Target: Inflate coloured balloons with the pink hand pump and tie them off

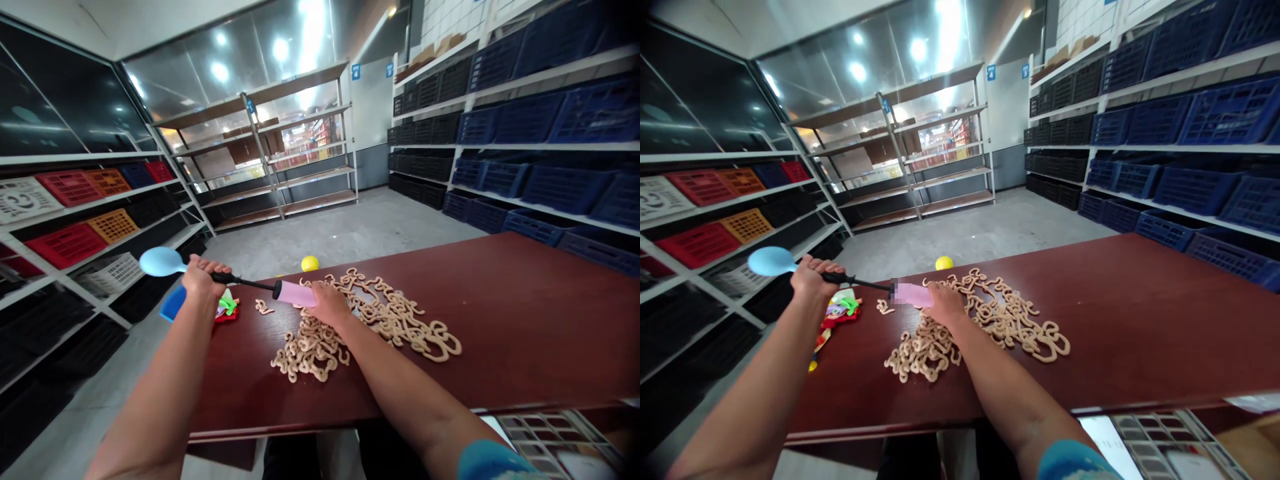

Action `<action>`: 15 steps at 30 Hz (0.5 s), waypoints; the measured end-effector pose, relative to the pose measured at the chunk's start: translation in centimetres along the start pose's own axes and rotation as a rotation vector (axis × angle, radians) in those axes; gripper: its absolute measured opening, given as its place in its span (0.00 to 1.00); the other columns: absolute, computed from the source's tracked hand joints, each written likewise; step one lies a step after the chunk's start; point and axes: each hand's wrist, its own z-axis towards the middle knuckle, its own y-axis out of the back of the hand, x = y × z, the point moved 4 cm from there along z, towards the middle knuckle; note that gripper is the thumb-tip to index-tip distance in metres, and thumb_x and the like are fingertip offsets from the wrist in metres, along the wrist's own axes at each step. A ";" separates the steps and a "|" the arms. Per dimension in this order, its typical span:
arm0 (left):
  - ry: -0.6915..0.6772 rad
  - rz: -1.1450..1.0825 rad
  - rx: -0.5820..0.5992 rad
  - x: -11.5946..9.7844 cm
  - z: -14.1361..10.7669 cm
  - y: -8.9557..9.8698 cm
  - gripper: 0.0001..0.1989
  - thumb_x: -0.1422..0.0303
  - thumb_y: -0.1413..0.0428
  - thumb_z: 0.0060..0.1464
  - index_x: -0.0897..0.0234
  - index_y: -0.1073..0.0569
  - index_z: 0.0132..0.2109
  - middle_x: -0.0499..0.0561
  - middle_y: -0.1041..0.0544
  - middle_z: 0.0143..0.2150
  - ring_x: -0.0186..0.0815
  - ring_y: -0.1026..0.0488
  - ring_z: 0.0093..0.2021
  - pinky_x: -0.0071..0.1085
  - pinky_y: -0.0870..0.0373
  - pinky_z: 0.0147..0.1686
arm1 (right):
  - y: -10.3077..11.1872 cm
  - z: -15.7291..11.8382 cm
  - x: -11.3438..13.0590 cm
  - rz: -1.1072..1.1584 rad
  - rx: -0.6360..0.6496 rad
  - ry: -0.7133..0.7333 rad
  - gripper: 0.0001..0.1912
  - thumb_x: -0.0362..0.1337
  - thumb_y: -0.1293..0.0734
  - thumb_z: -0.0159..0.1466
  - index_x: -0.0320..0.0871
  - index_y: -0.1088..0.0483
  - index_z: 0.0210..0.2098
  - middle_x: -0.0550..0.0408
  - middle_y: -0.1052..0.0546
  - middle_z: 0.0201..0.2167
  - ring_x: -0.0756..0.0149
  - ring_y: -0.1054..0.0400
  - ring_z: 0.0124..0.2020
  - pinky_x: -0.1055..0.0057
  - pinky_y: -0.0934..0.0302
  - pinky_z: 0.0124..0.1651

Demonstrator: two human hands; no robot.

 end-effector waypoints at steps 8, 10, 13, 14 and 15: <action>-0.005 0.002 0.071 -0.8 0.2 0.3 0.20 0.65 0.54 0.53 0.62 0.58 0.22 0.41 0.55 0.12 0.27 0.51 0.11 0.26 0.48 0.14 | -1.3 0.1 -0.3 0.080 0.020 0.042 0.22 0.43 0.34 0.52 0.45 0.39 0.45 0.52 0.29 0.40 0.62 0.35 0.41 0.69 0.44 0.41; 0.007 -0.012 0.076 0.5 -0.1 0.2 0.20 0.64 0.53 0.53 0.63 0.58 0.22 0.40 0.54 0.12 0.27 0.51 0.12 0.26 0.47 0.15 | -1.6 0.1 -0.6 0.077 0.014 0.021 0.21 0.44 0.34 0.52 0.45 0.38 0.44 0.52 0.28 0.39 0.61 0.35 0.40 0.68 0.43 0.39; 0.045 -0.014 0.076 3.3 -1.0 -0.5 0.21 0.61 0.53 0.53 0.62 0.57 0.22 0.40 0.54 0.12 0.27 0.50 0.12 0.26 0.46 0.15 | -1.8 0.2 -0.8 0.058 -0.012 0.002 0.21 0.44 0.34 0.51 0.45 0.39 0.43 0.51 0.28 0.38 0.61 0.34 0.39 0.68 0.43 0.38; 0.058 -0.011 0.071 4.4 -1.3 -0.7 0.21 0.61 0.53 0.52 0.62 0.57 0.22 0.40 0.54 0.12 0.27 0.50 0.12 0.26 0.46 0.15 | -1.8 0.2 -0.7 0.052 -0.019 0.001 0.22 0.44 0.34 0.50 0.44 0.39 0.42 0.51 0.28 0.38 0.61 0.34 0.39 0.68 0.43 0.38; 0.072 -0.007 0.067 5.5 -1.6 -1.0 0.21 0.60 0.52 0.52 0.62 0.57 0.22 0.40 0.53 0.12 0.27 0.49 0.12 0.26 0.46 0.16 | -1.9 0.2 -0.7 0.048 -0.022 0.000 0.22 0.44 0.34 0.50 0.44 0.39 0.42 0.51 0.28 0.38 0.61 0.34 0.39 0.68 0.43 0.38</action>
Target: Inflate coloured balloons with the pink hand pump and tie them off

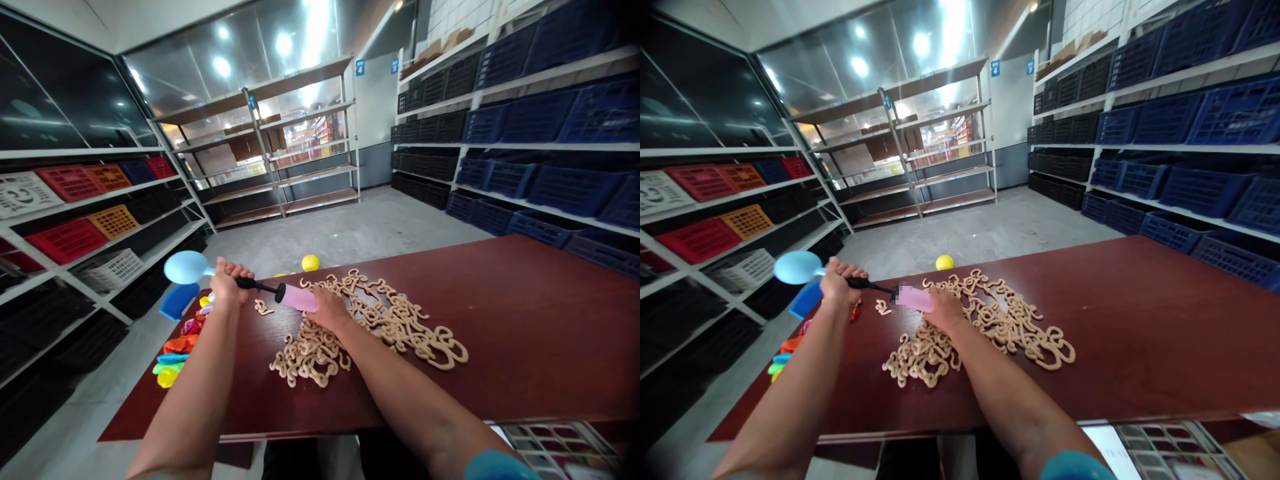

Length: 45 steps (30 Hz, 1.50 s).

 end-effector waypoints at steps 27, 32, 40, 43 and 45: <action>-0.109 0.028 0.016 -6.2 0.3 -0.1 0.21 0.62 0.52 0.52 0.63 0.58 0.22 0.40 0.55 0.13 0.26 0.51 0.12 0.25 0.49 0.14 | -0.4 -0.4 0.3 0.049 0.025 -0.015 0.20 0.39 0.34 0.50 0.45 0.38 0.43 0.53 0.28 0.37 0.62 0.34 0.37 0.70 0.45 0.37; -0.022 0.027 0.003 0.4 -0.5 -0.8 0.22 0.59 0.52 0.52 0.62 0.56 0.21 0.40 0.54 0.12 0.26 0.51 0.11 0.25 0.50 0.14 | -0.5 -0.3 0.1 0.032 0.026 -0.034 0.22 0.43 0.34 0.50 0.44 0.38 0.44 0.52 0.28 0.36 0.61 0.33 0.36 0.69 0.45 0.35; 0.005 0.035 0.019 3.3 -1.3 -1.0 0.23 0.56 0.51 0.51 0.62 0.55 0.21 0.40 0.52 0.13 0.27 0.48 0.12 0.26 0.46 0.15 | -0.3 -0.5 0.1 0.065 0.062 -0.048 0.24 0.43 0.35 0.51 0.46 0.39 0.47 0.52 0.28 0.38 0.62 0.34 0.38 0.70 0.45 0.37; -0.026 0.058 0.028 0.2 -0.9 -0.9 0.23 0.57 0.51 0.51 0.62 0.55 0.21 0.41 0.52 0.13 0.27 0.48 0.12 0.27 0.45 0.16 | -0.4 -0.4 0.2 0.095 0.025 -0.021 0.24 0.43 0.35 0.50 0.46 0.38 0.46 0.52 0.28 0.38 0.62 0.34 0.38 0.69 0.45 0.38; -0.069 0.071 0.035 -2.6 -0.6 -1.1 0.22 0.58 0.51 0.51 0.62 0.55 0.21 0.41 0.52 0.13 0.27 0.48 0.12 0.27 0.45 0.15 | -0.4 -0.4 0.1 0.109 0.009 -0.010 0.23 0.43 0.35 0.50 0.45 0.38 0.45 0.52 0.28 0.38 0.62 0.34 0.38 0.69 0.44 0.38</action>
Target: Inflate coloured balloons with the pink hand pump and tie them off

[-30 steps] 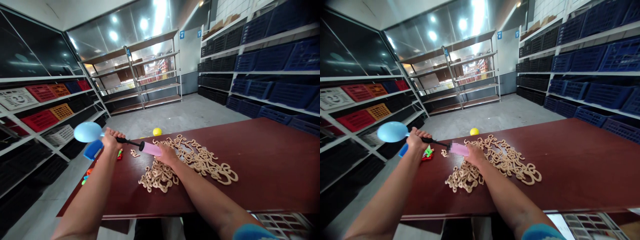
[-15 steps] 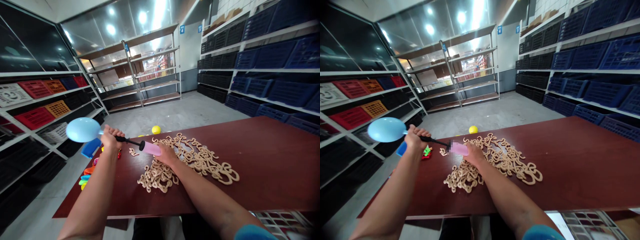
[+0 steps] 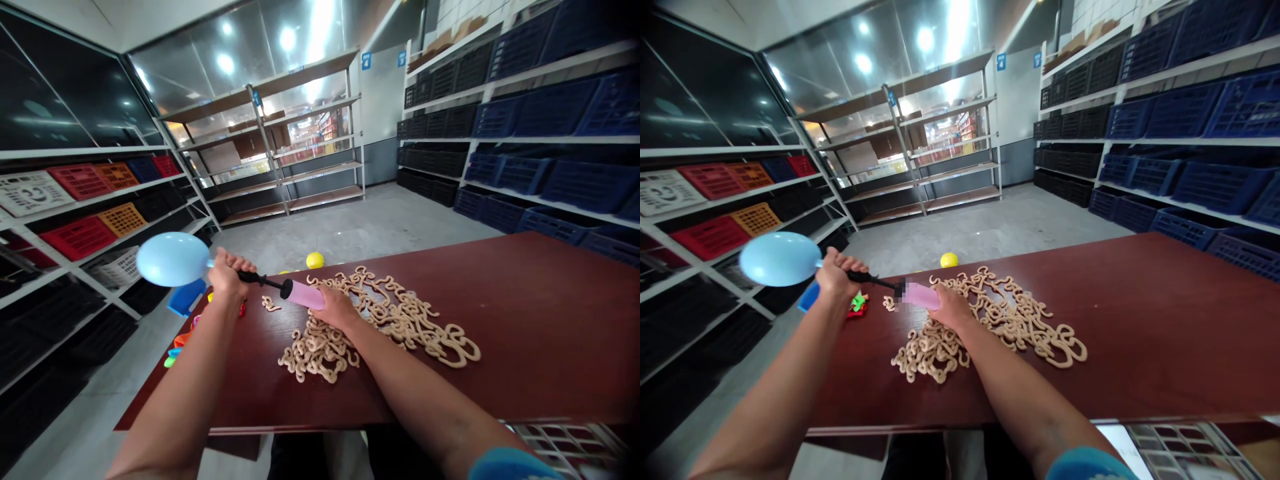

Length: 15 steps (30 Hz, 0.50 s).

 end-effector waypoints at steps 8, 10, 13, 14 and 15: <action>-0.066 0.006 0.034 -6.0 1.4 -0.7 0.21 0.63 0.52 0.52 0.63 0.57 0.21 0.41 0.56 0.13 0.26 0.52 0.12 0.25 0.48 0.14 | -0.1 0.2 -0.3 0.016 0.035 -0.035 0.23 0.43 0.34 0.50 0.47 0.39 0.45 0.54 0.28 0.38 0.63 0.34 0.38 0.70 0.44 0.37; -0.060 0.002 0.033 -4.6 1.5 -0.8 0.22 0.62 0.52 0.52 0.62 0.57 0.21 0.41 0.56 0.13 0.26 0.52 0.12 0.25 0.49 0.13 | -0.1 0.2 -0.4 0.019 0.030 -0.050 0.24 0.43 0.33 0.50 0.47 0.38 0.45 0.53 0.28 0.38 0.63 0.34 0.38 0.70 0.44 0.37; -0.027 0.014 0.037 -1.1 1.0 -1.2 0.22 0.59 0.51 0.52 0.62 0.57 0.21 0.41 0.55 0.13 0.26 0.51 0.12 0.26 0.48 0.13 | -0.2 0.2 -0.5 0.010 0.013 -0.058 0.23 0.42 0.33 0.49 0.45 0.38 0.44 0.52 0.28 0.38 0.62 0.34 0.38 0.69 0.45 0.37; -0.010 0.016 0.033 0.3 0.7 -1.3 0.23 0.59 0.51 0.51 0.62 0.56 0.21 0.41 0.55 0.13 0.26 0.51 0.12 0.26 0.48 0.13 | -0.2 0.2 -0.5 0.006 0.013 -0.058 0.24 0.42 0.33 0.49 0.45 0.39 0.44 0.52 0.29 0.38 0.61 0.34 0.39 0.69 0.45 0.38; 0.002 0.014 0.032 1.6 0.4 -1.4 0.23 0.58 0.51 0.51 0.62 0.56 0.21 0.41 0.55 0.13 0.26 0.51 0.12 0.26 0.48 0.14 | -0.3 0.2 -0.6 0.000 0.016 -0.058 0.24 0.43 0.33 0.49 0.45 0.39 0.45 0.51 0.29 0.38 0.61 0.34 0.39 0.69 0.45 0.38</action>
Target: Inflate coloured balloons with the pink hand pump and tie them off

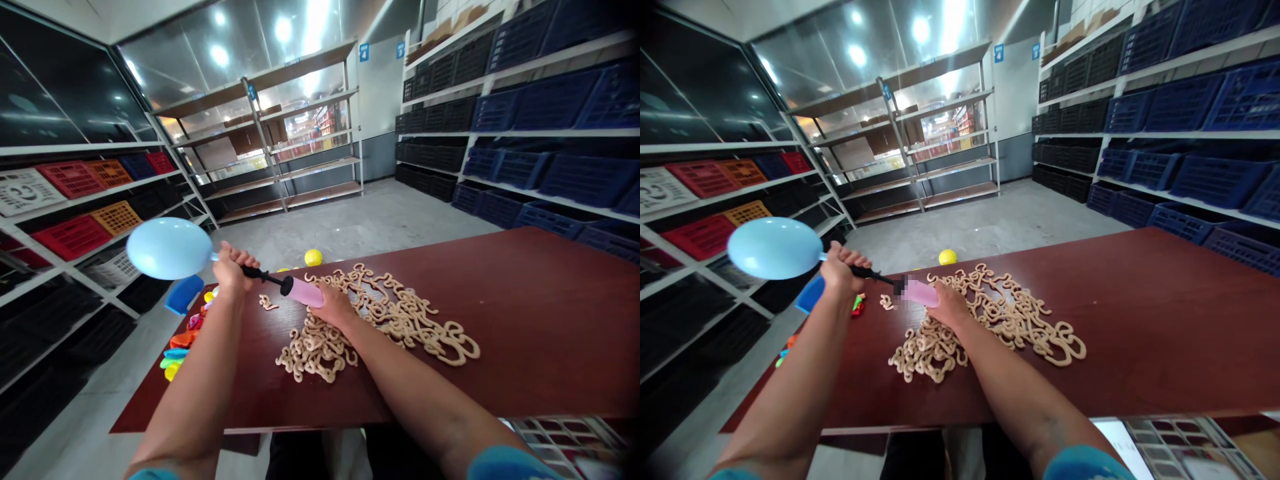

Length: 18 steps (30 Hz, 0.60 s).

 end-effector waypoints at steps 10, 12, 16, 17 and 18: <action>0.047 -0.011 -0.016 3.8 -1.7 0.3 0.22 0.57 0.51 0.52 0.62 0.54 0.21 0.41 0.52 0.13 0.27 0.47 0.12 0.27 0.45 0.16 | 0.3 -0.3 0.3 0.011 0.014 0.021 0.25 0.44 0.34 0.49 0.46 0.39 0.46 0.53 0.28 0.38 0.62 0.34 0.38 0.70 0.45 0.37; 0.040 0.005 -0.022 2.0 -1.4 0.6 0.22 0.58 0.52 0.52 0.62 0.54 0.21 0.41 0.53 0.13 0.27 0.48 0.12 0.27 0.45 0.15 | 0.4 -0.4 0.5 0.020 0.008 0.027 0.24 0.43 0.34 0.49 0.46 0.39 0.45 0.53 0.28 0.37 0.62 0.33 0.37 0.70 0.45 0.37; -0.029 0.034 -0.002 -3.4 -0.7 0.4 0.22 0.60 0.51 0.52 0.62 0.55 0.21 0.41 0.53 0.13 0.27 0.48 0.12 0.27 0.45 0.15 | 0.6 -0.4 0.5 0.044 0.003 0.028 0.24 0.42 0.33 0.49 0.47 0.38 0.45 0.53 0.28 0.38 0.62 0.34 0.38 0.70 0.45 0.37; -0.054 0.040 0.006 -4.8 -0.6 0.3 0.22 0.60 0.51 0.51 0.62 0.56 0.21 0.41 0.54 0.13 0.27 0.49 0.12 0.26 0.46 0.15 | 0.6 -0.3 0.5 0.057 0.008 0.026 0.25 0.42 0.33 0.49 0.47 0.38 0.46 0.54 0.28 0.38 0.62 0.34 0.38 0.70 0.45 0.37; -0.077 0.051 0.021 -5.9 -0.4 0.1 0.22 0.61 0.51 0.51 0.62 0.56 0.21 0.41 0.54 0.13 0.27 0.50 0.12 0.26 0.47 0.15 | 0.5 -0.3 0.5 0.071 0.015 0.025 0.26 0.43 0.33 0.49 0.48 0.39 0.47 0.54 0.28 0.39 0.62 0.34 0.38 0.70 0.45 0.37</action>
